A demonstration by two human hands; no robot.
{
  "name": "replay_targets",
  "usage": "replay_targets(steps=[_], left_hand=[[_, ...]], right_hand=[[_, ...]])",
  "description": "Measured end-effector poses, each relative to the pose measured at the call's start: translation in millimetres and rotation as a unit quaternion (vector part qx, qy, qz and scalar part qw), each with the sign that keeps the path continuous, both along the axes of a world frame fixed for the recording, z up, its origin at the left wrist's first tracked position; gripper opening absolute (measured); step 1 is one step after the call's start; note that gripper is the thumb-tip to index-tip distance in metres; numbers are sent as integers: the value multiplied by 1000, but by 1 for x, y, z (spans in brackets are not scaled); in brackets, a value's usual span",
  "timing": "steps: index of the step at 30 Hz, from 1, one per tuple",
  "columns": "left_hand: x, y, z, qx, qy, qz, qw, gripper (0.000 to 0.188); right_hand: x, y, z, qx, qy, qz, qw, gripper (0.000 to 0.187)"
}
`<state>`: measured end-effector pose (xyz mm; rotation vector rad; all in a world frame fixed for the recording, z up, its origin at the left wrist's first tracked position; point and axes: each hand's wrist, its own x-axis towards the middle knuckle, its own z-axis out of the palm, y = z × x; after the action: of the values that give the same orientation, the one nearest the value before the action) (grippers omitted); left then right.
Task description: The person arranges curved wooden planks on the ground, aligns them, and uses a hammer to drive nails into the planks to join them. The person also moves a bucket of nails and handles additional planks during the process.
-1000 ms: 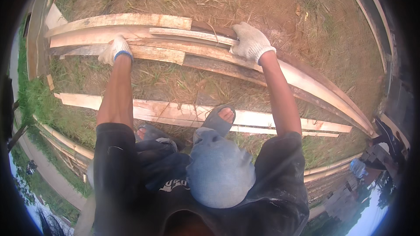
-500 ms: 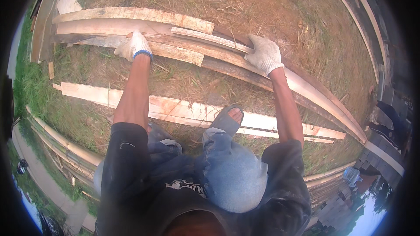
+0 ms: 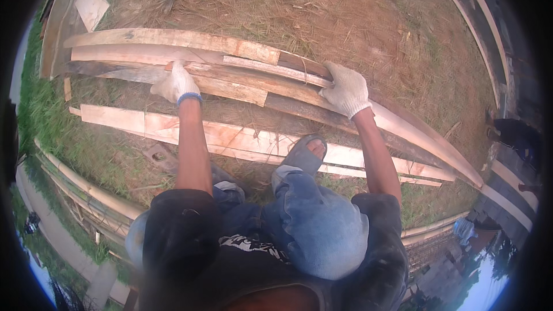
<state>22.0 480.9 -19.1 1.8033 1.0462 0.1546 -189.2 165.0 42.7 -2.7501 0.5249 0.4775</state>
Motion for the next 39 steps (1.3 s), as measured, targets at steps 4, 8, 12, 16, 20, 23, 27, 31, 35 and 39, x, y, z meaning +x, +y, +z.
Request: replay_targets(steps=[4,8,12,16,20,23,27,31,35,39], left_hand=[[5,-18,-11,-55,-22,-13,998,74],[6,-33,20,34,68,-19,997,79],[6,-29,8,-45,8,-8,999,84],[4,-16,-15,-16,43,-38,998,92],[39,22,-51,25,49,-36,998,95],[38,25,-60,77,57,-41,995,78],[20,17,-48,27,66,-79,994,83],[47,74,-113,10,-89,-196,976,95],[37,89,-113,-35,-135,-200,970,92],[21,93,-112,-177,-161,-150,959,70]], right_hand=[[8,-22,5,28,46,8,999,67],[29,-61,-5,131,81,41,987,84],[51,-75,-23,138,168,69,974,107],[35,-81,-57,178,146,-23,973,113],[51,-67,-15,203,186,4,961,108],[47,-67,-32,229,171,34,958,105],[31,-60,-34,234,160,-4,959,95],[29,-52,-12,179,113,8,977,85],[6,-25,20,143,54,2,988,84],[-25,5,58,113,-5,-23,993,74]])
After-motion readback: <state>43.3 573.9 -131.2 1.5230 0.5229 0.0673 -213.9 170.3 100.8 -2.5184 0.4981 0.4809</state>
